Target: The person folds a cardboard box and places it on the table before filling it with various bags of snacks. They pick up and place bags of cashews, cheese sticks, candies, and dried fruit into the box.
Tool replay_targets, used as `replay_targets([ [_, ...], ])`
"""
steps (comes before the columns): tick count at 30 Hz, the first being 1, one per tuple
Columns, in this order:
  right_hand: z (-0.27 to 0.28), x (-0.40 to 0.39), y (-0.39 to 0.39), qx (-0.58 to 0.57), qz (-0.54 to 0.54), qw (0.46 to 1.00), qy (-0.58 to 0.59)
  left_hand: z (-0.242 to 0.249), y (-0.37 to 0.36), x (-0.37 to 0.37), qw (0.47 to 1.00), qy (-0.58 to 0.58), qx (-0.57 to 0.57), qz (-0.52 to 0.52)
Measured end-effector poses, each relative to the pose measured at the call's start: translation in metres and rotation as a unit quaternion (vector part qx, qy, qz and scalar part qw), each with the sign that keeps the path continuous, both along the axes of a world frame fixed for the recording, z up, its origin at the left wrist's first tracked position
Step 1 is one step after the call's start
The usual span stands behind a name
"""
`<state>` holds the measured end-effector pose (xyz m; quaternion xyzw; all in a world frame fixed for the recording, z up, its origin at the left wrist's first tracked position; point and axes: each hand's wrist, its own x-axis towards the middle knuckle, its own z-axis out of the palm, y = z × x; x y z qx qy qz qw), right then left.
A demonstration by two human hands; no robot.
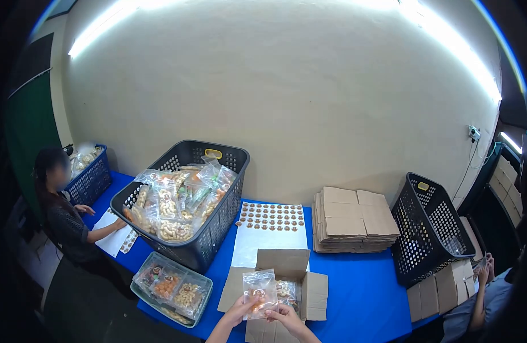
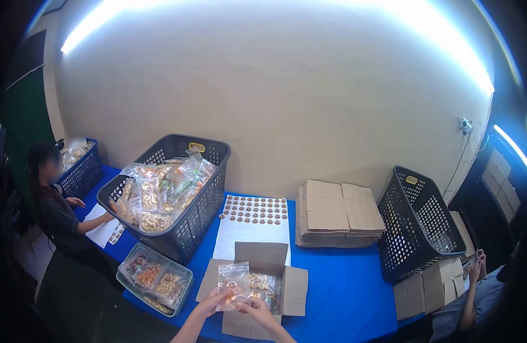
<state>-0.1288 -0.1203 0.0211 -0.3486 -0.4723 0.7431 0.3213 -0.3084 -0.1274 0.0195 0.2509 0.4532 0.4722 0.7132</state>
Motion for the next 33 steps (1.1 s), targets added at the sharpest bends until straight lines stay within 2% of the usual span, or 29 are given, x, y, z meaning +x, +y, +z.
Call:
replay_targets([
  [3, -0.007, 0.0, 0.001, -0.011, -0.027, 0.999, 0.02, -0.009, 0.004, 0.001, 0.998, 0.042, 0.04, -0.023],
  [9, -0.002, 0.009, 0.007, 0.019, 0.025, 0.995, -0.095, -0.002, -0.002, 0.006, 0.985, 0.135, 0.07, -0.076],
  [12, -0.002, 0.01, 0.009, 0.023, -0.008, 0.999, -0.033, 0.0, 0.0, 0.011, 0.986, 0.115, 0.098, -0.067],
  [15, -0.012, 0.01, 0.009, 0.062, -0.093, 0.994, -0.011, 0.008, 0.005, 0.018, 0.978, 0.13, 0.085, -0.137],
  [18, -0.021, 0.02, 0.012, 0.076, -0.098, 0.992, -0.009, 0.023, 0.008, 0.032, 0.98, 0.123, 0.091, -0.129],
  [21, -0.013, 0.031, 0.014, 0.06, -0.09, 0.992, -0.06, 0.012, 0.01, 0.037, 0.973, 0.162, 0.086, -0.14],
  [24, -0.029, 0.037, 0.02, 0.04, -0.055, 0.997, -0.046, -0.003, 0.015, 0.029, 0.962, 0.17, 0.082, -0.197],
  [25, -0.034, 0.036, 0.02, 0.03, -0.074, 0.996, -0.025, -0.008, 0.016, 0.029, 0.962, 0.141, 0.118, -0.202],
  [30, -0.04, 0.02, 0.029, -0.001, -0.118, 0.992, 0.035, -0.009, 0.021, 0.02, 0.976, 0.115, 0.085, -0.164],
  [31, -0.057, 0.012, 0.037, 0.042, -0.108, 0.993, 0.037, -0.012, 0.02, 0.017, 0.979, 0.106, 0.081, -0.151],
  [32, -0.071, 0.016, 0.041, 0.033, -0.087, 0.995, 0.024, -0.013, 0.019, 0.015, 0.983, 0.096, 0.077, -0.138],
  [33, -0.044, 0.017, 0.039, 0.023, -0.066, 0.997, 0.009, -0.006, 0.018, 0.014, 0.983, 0.105, 0.062, -0.138],
])
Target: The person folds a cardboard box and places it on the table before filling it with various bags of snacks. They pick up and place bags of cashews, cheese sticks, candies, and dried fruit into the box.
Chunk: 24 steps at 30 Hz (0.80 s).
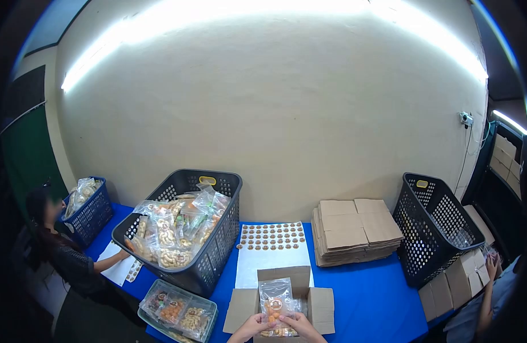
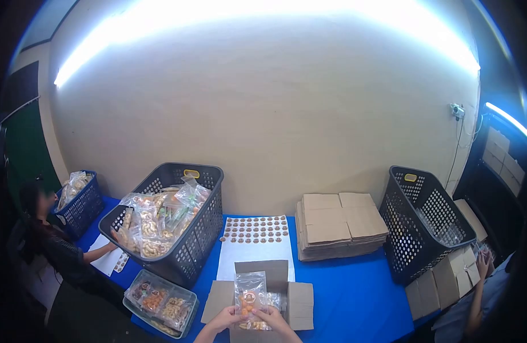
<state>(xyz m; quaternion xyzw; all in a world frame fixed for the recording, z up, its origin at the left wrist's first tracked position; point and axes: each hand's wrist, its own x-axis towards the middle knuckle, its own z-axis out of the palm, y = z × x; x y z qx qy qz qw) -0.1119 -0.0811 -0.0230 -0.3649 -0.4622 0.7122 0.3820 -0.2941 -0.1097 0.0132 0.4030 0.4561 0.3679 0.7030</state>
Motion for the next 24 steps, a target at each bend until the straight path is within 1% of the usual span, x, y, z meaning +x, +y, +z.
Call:
replay_targets([
  [1, 0.014, 0.001, 0.0, -0.011, 0.02, 1.0, -0.015, 0.011, -0.003, -0.001, 1.0, 0.01, -0.014, 0.002],
  [2, 0.013, 0.004, 0.004, -0.021, 0.053, 0.997, -0.051, 0.017, -0.004, -0.001, 0.999, 0.021, -0.028, 0.004],
  [4, 0.01, 0.01, 0.013, -0.04, 0.116, 0.985, -0.122, 0.016, -0.005, -0.003, 0.999, 0.036, -0.018, 0.006],
  [7, 0.015, 0.015, 0.02, -0.037, 0.176, 0.972, -0.153, 0.011, -0.003, -0.003, 0.999, 0.049, -0.005, 0.011],
  [10, 0.022, 0.011, 0.015, -0.032, 0.138, 0.982, -0.123, 0.001, -0.001, -0.003, 0.997, 0.067, 0.015, 0.023],
  [13, 0.008, 0.012, 0.019, -0.036, 0.141, 0.983, -0.109, 0.0, 0.005, 0.001, 0.997, 0.068, 0.027, 0.031],
  [16, 0.007, 0.013, 0.016, 0.004, 0.093, 0.993, -0.067, -0.013, 0.013, 0.007, 0.998, 0.061, 0.026, 0.019],
  [17, 0.01, 0.012, 0.013, 0.033, 0.061, 0.996, -0.057, -0.018, 0.018, 0.009, 0.998, 0.058, 0.026, 0.012],
  [18, 0.016, 0.01, 0.009, 0.064, 0.029, 0.996, -0.048, -0.01, 0.02, 0.012, 0.994, 0.1, 0.033, 0.002],
  [19, 0.02, 0.009, 0.011, 0.095, -0.004, 0.995, -0.038, -0.01, 0.023, 0.018, 0.993, 0.078, 0.082, 0.026],
  [20, 0.018, 0.012, 0.014, 0.086, 0.015, 0.996, -0.023, -0.014, 0.023, 0.025, 0.989, 0.056, 0.129, 0.049],
  [21, 0.02, 0.014, 0.015, 0.079, 0.012, 0.997, -0.016, -0.014, 0.022, 0.029, 0.982, 0.032, 0.172, 0.073],
  [22, 0.024, 0.015, 0.015, 0.069, 0.009, 0.998, -0.009, -0.011, 0.023, 0.031, 0.988, -0.009, 0.139, 0.061],
  [24, 0.022, 0.018, 0.014, 0.059, 0.009, 0.998, -0.015, -0.011, 0.025, 0.029, 0.988, 0.006, 0.145, 0.045],
])
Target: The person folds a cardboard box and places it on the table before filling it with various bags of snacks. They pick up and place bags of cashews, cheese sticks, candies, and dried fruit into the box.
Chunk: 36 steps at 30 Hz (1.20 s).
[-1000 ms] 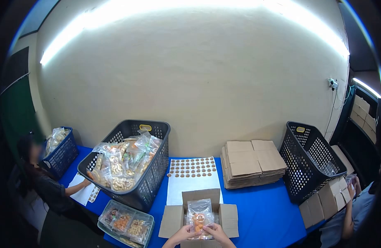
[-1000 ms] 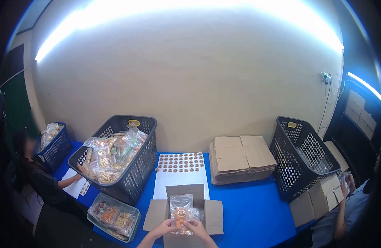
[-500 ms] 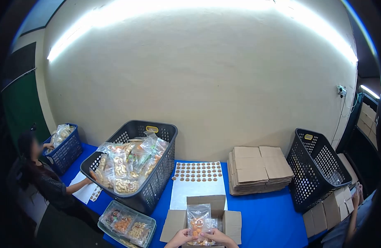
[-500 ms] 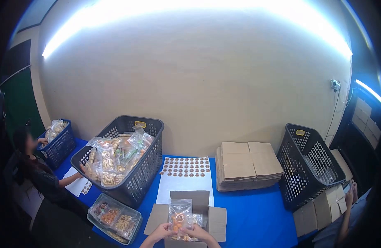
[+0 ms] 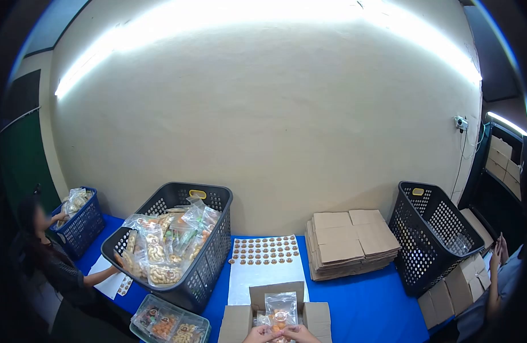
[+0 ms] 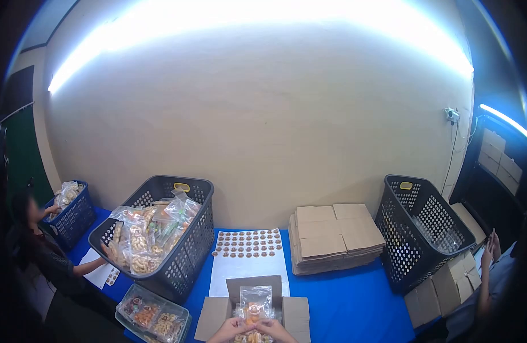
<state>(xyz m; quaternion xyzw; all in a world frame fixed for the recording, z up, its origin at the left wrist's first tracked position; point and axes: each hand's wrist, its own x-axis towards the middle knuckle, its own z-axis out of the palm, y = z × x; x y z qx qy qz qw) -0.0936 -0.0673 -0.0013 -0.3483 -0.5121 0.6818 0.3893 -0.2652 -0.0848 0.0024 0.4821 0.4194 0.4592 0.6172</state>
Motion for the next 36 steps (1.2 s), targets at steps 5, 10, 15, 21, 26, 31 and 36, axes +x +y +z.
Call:
replay_targets([
  [5, -0.038, 0.002, 0.007, -0.069, -0.016, 0.994, 0.08, -0.001, 0.006, -0.004, 0.999, 0.007, -0.042, -0.03],
  [10, -0.045, 0.006, 0.012, -0.089, -0.123, 0.987, 0.052, -0.014, 0.007, -0.007, 0.993, 0.084, 0.08, -0.033],
  [15, 0.008, 0.003, 0.016, -0.071, -0.086, 0.993, 0.025, -0.051, 0.008, -0.006, 0.996, 0.065, -0.008, -0.064],
  [21, -0.017, -0.007, 0.017, -0.009, -0.088, 0.996, 0.018, -0.014, 0.017, -0.009, 0.993, -0.06, -0.104, -0.005],
  [26, -0.022, -0.024, 0.011, -0.052, -0.174, 0.981, 0.071, -0.01, 0.025, -0.006, 0.998, 0.05, -0.018, 0.029],
  [31, -0.016, -0.028, 0.014, -0.023, -0.239, 0.969, 0.053, -0.024, 0.026, 0.0, 0.993, 0.095, 0.005, 0.075],
  [36, -0.016, -0.035, 0.011, 0.015, -0.289, 0.957, 0.001, -0.003, 0.022, 0.0, 0.991, 0.116, 0.04, 0.062],
])
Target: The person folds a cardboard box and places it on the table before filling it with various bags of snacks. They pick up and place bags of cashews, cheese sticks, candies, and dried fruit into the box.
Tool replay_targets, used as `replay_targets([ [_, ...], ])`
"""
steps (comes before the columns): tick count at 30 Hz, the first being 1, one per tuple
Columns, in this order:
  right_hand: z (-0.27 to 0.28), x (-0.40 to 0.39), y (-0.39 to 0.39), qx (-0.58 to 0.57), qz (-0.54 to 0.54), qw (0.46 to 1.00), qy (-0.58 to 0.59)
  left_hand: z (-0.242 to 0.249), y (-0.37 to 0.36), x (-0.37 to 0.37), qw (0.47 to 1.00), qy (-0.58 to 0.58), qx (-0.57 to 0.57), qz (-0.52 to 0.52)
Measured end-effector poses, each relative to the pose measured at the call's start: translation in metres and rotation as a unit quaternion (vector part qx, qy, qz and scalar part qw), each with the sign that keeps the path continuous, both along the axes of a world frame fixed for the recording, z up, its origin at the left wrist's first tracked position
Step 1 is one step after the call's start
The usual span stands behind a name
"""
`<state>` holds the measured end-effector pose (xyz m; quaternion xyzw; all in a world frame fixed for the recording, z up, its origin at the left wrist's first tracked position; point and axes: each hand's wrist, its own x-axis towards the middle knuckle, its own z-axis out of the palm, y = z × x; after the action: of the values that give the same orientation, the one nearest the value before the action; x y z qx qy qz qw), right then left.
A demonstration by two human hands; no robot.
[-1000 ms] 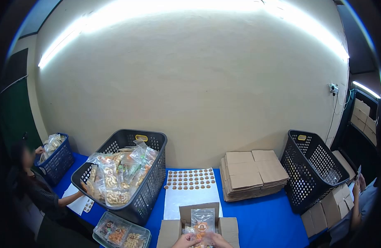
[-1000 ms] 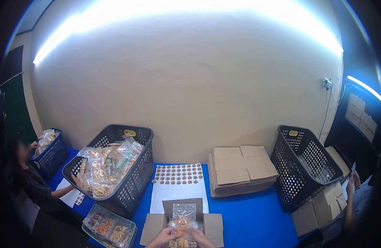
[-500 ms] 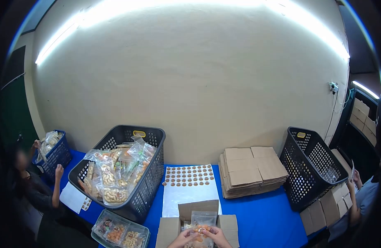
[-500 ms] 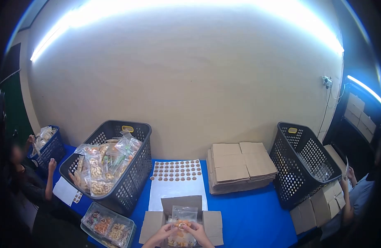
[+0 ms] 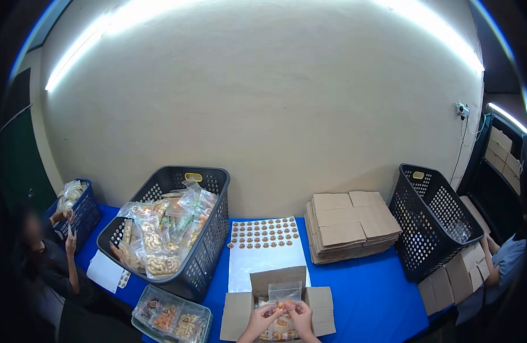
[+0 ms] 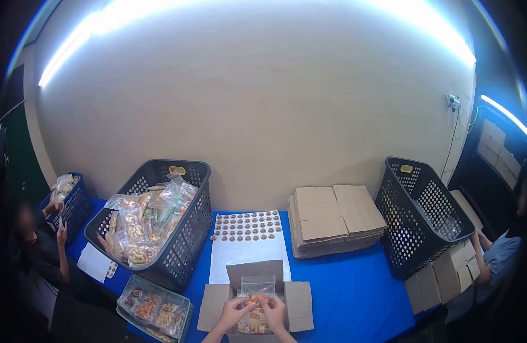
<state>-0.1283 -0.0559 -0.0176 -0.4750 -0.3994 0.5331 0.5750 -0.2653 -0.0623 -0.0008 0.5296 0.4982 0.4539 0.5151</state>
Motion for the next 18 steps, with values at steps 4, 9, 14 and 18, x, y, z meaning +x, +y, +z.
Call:
replay_targets([
  [4, 0.007, -0.003, 0.002, 0.024, -0.006, 1.0, -0.016, 0.029, 0.0, -0.008, 0.993, 0.105, 0.05, -0.012],
  [9, 0.004, -0.004, 0.014, -0.001, 0.027, 0.999, 0.039, 0.002, 0.009, -0.017, 1.0, -0.015, -0.002, -0.003],
  [14, 0.008, 0.005, 0.019, -0.012, 0.124, 0.992, 0.014, -0.042, 0.013, -0.022, 0.988, -0.139, -0.048, 0.036],
  [18, -0.008, -0.004, 0.016, -0.035, 0.132, 0.99, 0.04, -0.018, 0.003, -0.012, 0.993, -0.106, -0.037, 0.037],
])
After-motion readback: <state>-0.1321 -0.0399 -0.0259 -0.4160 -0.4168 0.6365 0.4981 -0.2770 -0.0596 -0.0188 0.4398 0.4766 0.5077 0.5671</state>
